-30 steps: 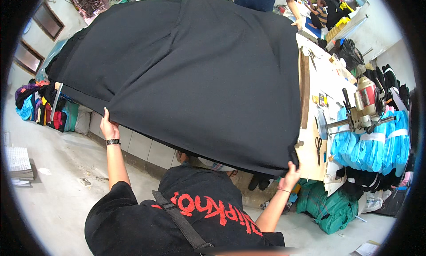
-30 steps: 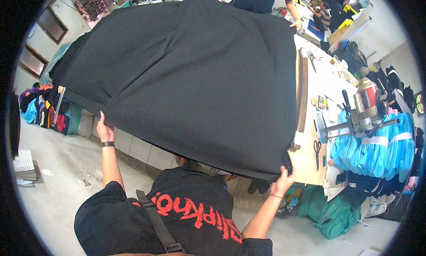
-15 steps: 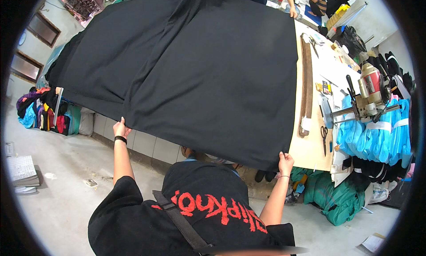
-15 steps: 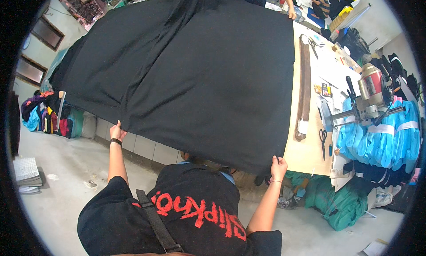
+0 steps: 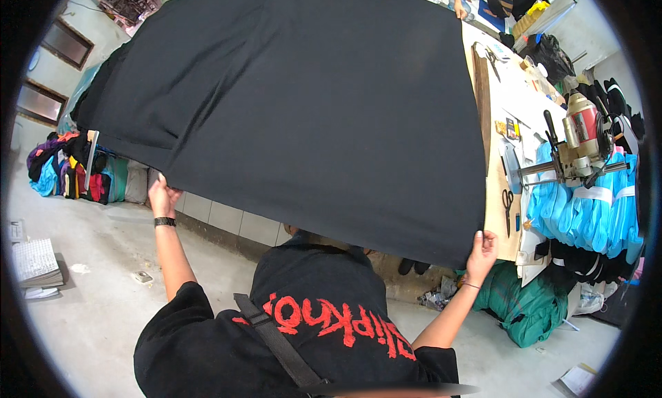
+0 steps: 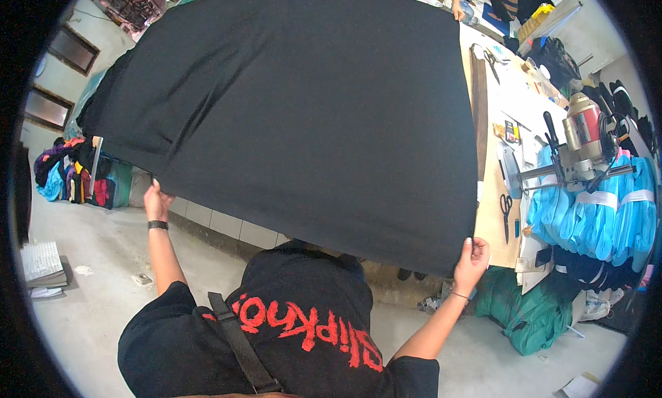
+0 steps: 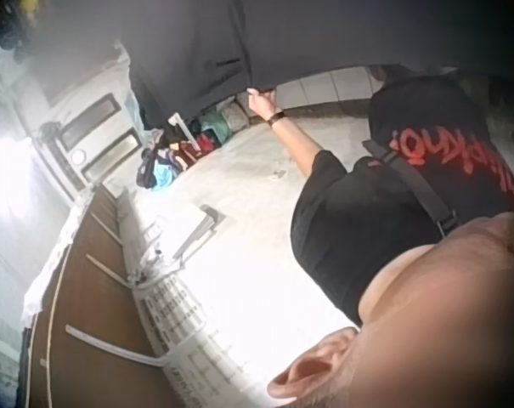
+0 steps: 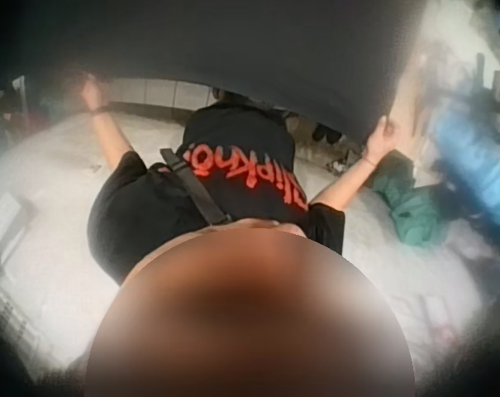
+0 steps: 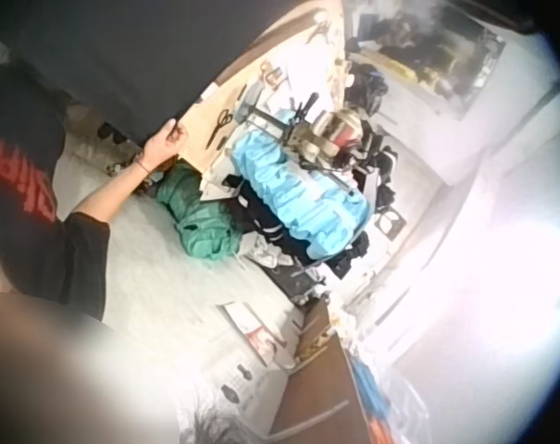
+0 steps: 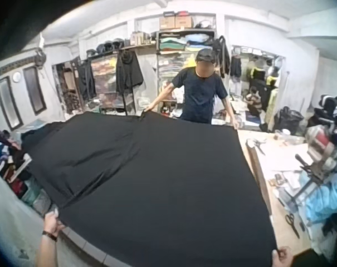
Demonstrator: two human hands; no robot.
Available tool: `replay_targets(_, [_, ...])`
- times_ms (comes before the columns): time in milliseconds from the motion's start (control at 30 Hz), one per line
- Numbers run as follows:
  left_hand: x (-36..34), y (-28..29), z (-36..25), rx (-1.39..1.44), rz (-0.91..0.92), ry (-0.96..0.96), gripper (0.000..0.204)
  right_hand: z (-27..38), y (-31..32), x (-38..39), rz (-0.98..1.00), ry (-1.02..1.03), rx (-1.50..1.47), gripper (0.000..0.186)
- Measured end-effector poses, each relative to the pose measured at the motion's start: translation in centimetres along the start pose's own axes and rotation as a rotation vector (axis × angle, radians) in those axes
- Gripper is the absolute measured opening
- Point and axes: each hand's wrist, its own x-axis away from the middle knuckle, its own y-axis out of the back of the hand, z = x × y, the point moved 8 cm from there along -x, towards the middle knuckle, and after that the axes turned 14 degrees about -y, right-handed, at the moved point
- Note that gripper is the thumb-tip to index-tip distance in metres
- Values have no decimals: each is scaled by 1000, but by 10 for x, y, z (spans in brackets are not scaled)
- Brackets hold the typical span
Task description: The person unpacks a large black fabric from a plastic bag, lays it on a table, and uses scissors to cut it. They then use a measuring tool to measure the fabric.
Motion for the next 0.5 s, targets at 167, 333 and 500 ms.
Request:
replay_targets(167, [15, 28, 121, -66, -34, 233, 37, -99, -13, 3, -6, -59, 199, 23])
replay_targets(333, [17, 29, 166, -121, -103, 346, 41, -131, -26, 2, -6, -34, 261, 23])
replay_targets(500, [16, 23, 165, -137, -115, 341, 39, -118, -36, 20, -26, -7, 511, 20])
